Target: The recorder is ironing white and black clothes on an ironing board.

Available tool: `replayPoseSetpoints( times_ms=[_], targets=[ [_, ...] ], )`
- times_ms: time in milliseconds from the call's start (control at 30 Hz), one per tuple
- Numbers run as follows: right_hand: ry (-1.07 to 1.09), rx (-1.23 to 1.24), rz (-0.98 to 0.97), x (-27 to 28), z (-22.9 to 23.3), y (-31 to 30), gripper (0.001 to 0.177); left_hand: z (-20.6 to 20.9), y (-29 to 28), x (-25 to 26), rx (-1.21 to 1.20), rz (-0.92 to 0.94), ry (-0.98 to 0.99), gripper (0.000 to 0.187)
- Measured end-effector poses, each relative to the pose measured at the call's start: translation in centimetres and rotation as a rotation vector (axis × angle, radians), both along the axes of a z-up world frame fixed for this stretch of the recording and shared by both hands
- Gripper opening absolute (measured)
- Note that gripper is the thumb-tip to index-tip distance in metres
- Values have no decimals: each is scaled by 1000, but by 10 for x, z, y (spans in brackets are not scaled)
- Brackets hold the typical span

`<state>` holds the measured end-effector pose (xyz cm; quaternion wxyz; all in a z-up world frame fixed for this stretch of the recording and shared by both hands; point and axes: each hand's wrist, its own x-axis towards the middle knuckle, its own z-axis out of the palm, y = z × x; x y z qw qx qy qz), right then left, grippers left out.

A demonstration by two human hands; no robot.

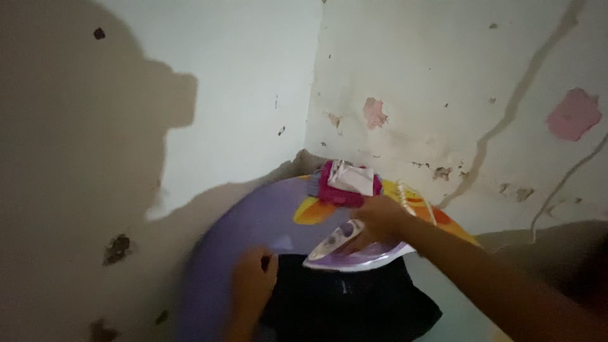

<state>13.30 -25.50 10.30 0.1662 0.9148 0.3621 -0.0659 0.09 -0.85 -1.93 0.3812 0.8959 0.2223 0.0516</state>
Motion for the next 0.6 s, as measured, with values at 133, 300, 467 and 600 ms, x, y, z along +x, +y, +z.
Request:
replayPoseSetpoints(
  times_ms=[133,300,467,600],
  targets=[
    [-68,113,-179,24,-11,-20,95,-24,3,8,84,4,-137,19],
    [-112,59,-236,16,9,-9,95,-21,6,10,-3,29,-97,19],
    [-103,212,-82,38,-18,-6,88,-11,2,0,19,43,-125,22],
    [-119,94,89,51,-64,-16,68,-35,7,13,-3,48,-243,20]
  ],
)
